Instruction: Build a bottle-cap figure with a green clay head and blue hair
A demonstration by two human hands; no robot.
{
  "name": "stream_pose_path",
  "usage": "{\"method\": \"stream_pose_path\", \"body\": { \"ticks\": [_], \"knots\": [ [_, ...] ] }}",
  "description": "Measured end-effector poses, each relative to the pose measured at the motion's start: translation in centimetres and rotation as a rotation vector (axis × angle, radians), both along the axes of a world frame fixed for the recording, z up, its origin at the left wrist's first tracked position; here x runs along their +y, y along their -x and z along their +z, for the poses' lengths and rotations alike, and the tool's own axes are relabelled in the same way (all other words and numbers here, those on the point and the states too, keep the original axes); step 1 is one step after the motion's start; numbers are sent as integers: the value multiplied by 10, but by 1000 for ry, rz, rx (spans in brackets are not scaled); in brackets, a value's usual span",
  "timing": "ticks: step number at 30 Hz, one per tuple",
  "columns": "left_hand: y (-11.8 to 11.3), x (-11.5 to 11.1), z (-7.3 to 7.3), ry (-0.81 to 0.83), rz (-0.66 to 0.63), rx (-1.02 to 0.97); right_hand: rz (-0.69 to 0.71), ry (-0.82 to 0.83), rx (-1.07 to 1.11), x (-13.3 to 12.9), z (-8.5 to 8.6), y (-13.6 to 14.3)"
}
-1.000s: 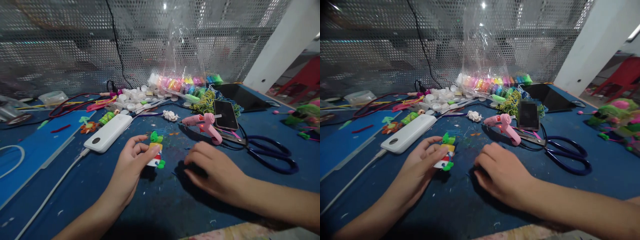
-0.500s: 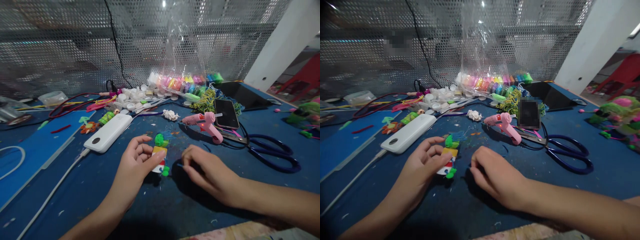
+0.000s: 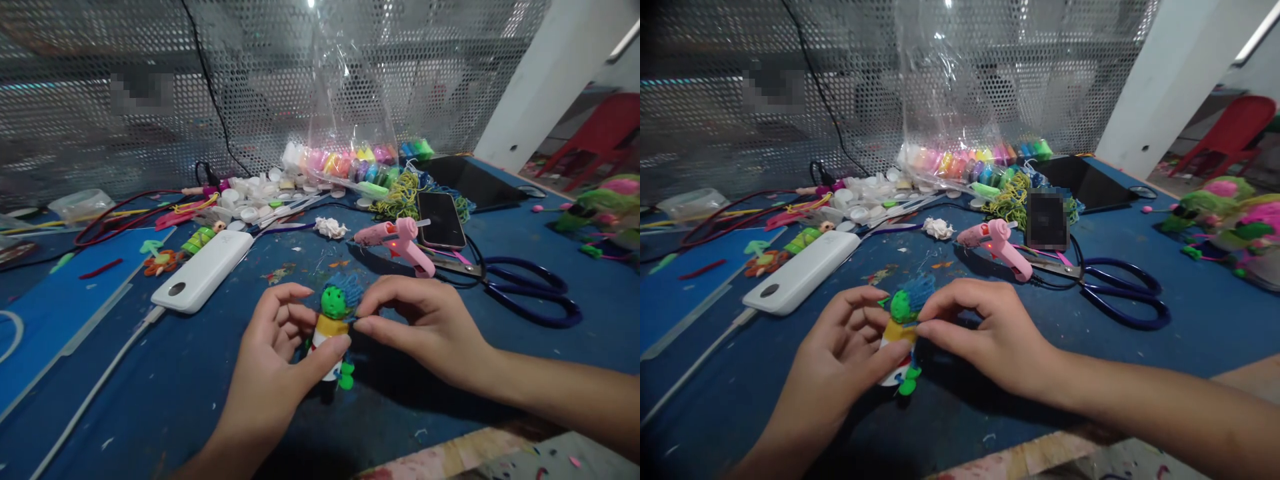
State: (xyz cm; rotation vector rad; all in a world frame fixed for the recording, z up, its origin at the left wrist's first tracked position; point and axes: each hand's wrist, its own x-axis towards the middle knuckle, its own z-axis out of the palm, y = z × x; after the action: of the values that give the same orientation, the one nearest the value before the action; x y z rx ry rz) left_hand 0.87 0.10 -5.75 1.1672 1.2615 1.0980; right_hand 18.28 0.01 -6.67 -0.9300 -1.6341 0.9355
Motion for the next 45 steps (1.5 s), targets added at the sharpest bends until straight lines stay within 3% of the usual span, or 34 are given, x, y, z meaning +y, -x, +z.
{"method": "stream_pose_path", "body": {
  "ticks": [13,27,32,36,42,45],
  "knots": [
    [-3,-1,3,15,-6,-4,-92,102,80,0,-2,4],
    [-4,-2,2,20,-23,-2,-188,-192,-75,-4,-7,3],
    [-4,-2,2,8,-24,8,-262,-205,-75,-6,-8,4],
    [-4,-2,2,19,-33,-27,-241,-139,-9,-6,-7,5],
    [5,8,-8,141,-131,-142,-111,153,199,0,-5,4],
    [8,12,-11,191,-141,-185,-96,208,276,3,-5,4]
  ]
}}
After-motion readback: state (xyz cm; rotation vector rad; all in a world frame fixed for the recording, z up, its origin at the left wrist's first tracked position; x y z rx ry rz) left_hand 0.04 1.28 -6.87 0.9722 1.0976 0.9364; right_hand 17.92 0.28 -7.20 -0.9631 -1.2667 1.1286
